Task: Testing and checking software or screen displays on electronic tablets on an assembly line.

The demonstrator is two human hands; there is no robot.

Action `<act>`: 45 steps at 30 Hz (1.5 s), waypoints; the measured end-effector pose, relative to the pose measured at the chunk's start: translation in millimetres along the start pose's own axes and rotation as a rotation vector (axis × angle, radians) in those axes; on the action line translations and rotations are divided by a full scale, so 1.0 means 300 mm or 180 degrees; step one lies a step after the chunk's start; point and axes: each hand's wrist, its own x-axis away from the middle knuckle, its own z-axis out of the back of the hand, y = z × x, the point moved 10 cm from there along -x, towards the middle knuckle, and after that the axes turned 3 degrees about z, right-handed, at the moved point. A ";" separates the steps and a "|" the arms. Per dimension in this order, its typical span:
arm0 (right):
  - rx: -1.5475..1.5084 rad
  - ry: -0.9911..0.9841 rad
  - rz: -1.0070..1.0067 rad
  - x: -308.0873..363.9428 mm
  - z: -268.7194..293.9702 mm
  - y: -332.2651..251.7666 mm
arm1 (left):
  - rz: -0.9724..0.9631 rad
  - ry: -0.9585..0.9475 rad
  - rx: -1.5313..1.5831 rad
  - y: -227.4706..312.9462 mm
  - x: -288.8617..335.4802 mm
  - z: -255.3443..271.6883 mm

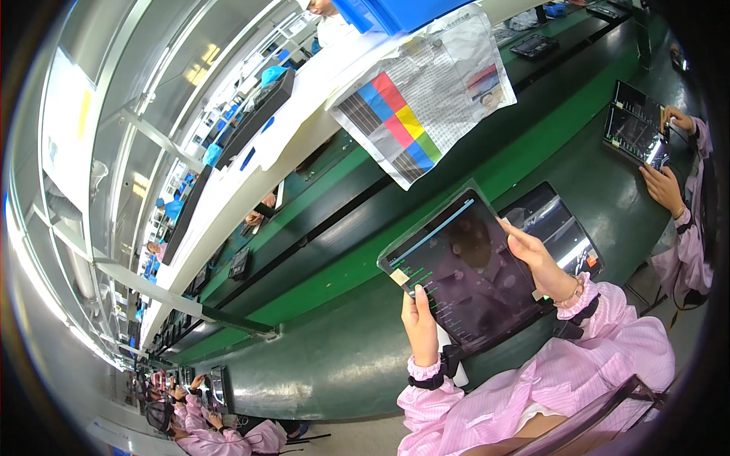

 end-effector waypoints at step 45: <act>0.4659 -0.0338 0.0941 0.296 0.084 0.098 | -0.1124 -0.1523 -0.3881 -0.167 0.283 -0.410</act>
